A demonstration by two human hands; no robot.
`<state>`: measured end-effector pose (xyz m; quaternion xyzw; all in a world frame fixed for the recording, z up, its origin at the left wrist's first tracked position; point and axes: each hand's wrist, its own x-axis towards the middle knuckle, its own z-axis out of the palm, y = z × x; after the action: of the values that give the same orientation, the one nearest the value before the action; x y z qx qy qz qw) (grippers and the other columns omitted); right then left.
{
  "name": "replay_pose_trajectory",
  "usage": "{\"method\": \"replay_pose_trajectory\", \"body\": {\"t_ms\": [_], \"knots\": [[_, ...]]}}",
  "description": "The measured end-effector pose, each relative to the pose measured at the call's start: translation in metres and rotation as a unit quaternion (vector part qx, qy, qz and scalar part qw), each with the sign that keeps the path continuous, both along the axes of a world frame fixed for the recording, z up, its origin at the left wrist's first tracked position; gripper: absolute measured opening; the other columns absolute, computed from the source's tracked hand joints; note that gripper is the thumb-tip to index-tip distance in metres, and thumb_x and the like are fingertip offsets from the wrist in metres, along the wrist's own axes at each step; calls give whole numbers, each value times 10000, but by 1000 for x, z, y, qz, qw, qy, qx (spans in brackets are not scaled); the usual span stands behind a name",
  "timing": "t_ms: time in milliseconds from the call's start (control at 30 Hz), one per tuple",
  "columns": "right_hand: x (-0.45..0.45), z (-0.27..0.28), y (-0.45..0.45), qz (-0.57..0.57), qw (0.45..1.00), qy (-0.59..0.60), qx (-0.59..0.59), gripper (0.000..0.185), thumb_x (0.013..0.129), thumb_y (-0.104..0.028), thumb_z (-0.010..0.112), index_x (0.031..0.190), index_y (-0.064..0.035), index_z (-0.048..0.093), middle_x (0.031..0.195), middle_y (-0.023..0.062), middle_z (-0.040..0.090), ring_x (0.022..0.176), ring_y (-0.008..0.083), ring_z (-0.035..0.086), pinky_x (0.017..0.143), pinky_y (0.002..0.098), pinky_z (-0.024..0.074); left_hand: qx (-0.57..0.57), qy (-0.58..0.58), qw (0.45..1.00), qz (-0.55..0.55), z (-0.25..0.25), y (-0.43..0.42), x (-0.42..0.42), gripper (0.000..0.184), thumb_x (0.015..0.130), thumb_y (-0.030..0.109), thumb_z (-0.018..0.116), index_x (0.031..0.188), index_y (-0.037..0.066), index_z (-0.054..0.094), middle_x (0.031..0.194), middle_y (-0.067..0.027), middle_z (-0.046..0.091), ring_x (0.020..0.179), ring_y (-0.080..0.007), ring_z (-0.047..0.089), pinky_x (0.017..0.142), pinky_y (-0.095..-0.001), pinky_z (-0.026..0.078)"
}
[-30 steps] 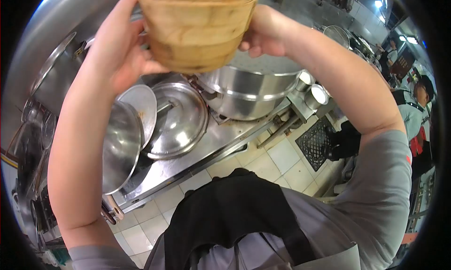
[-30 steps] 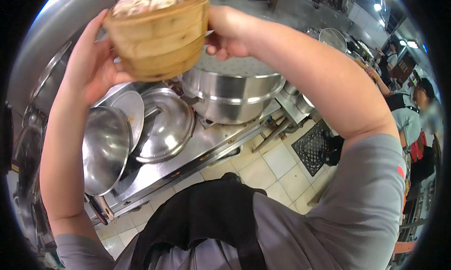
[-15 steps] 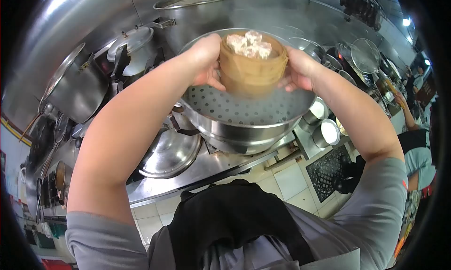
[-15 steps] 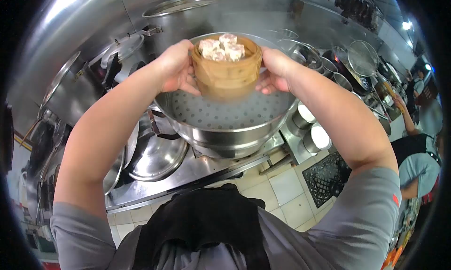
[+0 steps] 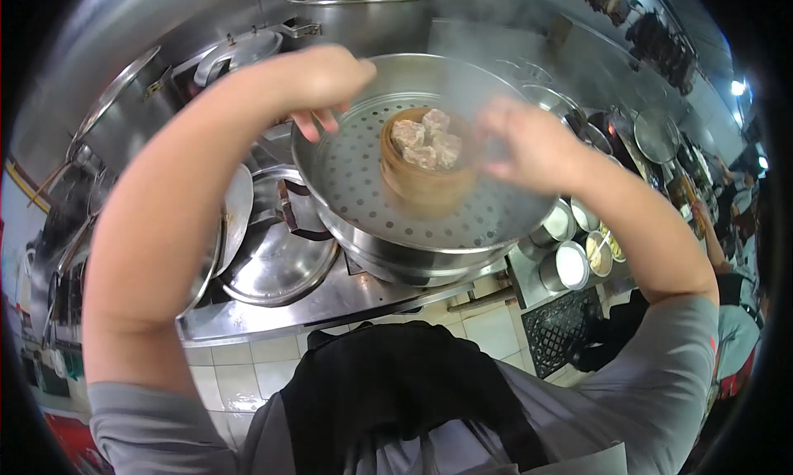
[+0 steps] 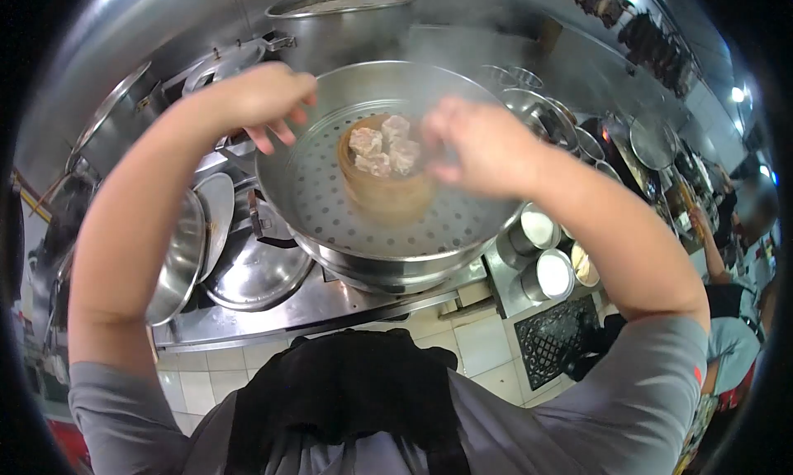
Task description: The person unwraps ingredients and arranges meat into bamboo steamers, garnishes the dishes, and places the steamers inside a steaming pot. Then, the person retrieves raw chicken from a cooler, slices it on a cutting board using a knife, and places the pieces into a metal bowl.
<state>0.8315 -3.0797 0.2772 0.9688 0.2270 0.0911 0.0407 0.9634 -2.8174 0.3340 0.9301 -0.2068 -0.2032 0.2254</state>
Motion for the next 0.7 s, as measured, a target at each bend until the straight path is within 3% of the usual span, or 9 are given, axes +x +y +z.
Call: {"method": "replay_pose_trajectory", "body": {"t_ms": [100,200,267,500,567,600,633,667,700], "knots": [[-5,-21,14,84,992,-31,-93,347,792,-210,757,1072,-84,597,1002,149,628,913,336,672,801,431,570,-55,-122,991,13,43,51,-43,637,938,464,491,1371,2,563,1225,-189,646,942,-215,680,681,-321,573],[14,-30,22,89,990,-19,-108,426,741,-227,798,1069,-68,580,998,154,638,917,337,673,771,423,574,-125,-199,969,75,50,108,-89,546,957,414,474,1359,71,607,1177,-114,674,916,-147,664,666,-261,525],[28,-32,26,87,990,-28,-108,408,750,-204,785,1068,-60,574,990,155,642,909,344,676,768,435,573,-137,-238,955,114,48,139,-117,484,970,330,464,1360,85,611,1154,-66,693,893,-131,665,657,-233,496],[105,-40,55,35,988,-51,-138,311,813,-131,720,1073,-39,577,997,188,676,897,374,692,753,469,570,-156,-263,914,266,23,262,-175,460,985,318,507,1360,72,609,1152,-48,696,927,-105,650,699,-216,470],[105,-8,93,-36,977,-57,-203,230,837,-123,694,1035,-37,617,1018,204,698,939,353,699,762,470,567,-134,-290,896,308,10,312,-198,454,992,326,525,1356,68,612,1156,-56,696,929,-101,643,717,-218,470],[104,24,113,-50,985,-14,-166,208,864,-121,658,1052,-31,670,1057,203,707,965,336,702,806,454,565,-124,-307,882,337,3,346,-212,457,1003,353,536,1345,60,618,1170,-63,697,941,-109,659,723,-221,478],[101,46,126,42,985,-151,-66,247,842,-152,700,1064,-45,695,1068,167,717,955,311,702,824,408,553,-56,-331,869,363,1,386,-225,464,1028,357,498,1384,75,588,1216,-69,686,981,-129,665,744,-228,495],[74,90,179,37,990,-133,8,306,894,-162,684,1179,-54,683,1094,135,725,966,238,706,839,373,549,22,-346,852,393,2,424,-244,471,1052,361,460,1424,89,558,1262,-74,675,1022,-149,670,764,-236,513],[67,118,210,38,980,-195,29,237,948,-158,647,1149,-38,686,1072,89,732,965,185,694,816,323,543,15,-388,845,367,4,446,-271,477,1051,347,449,1409,51,554,1253,-128,670,993,-200,689,728,-269,545]]}}
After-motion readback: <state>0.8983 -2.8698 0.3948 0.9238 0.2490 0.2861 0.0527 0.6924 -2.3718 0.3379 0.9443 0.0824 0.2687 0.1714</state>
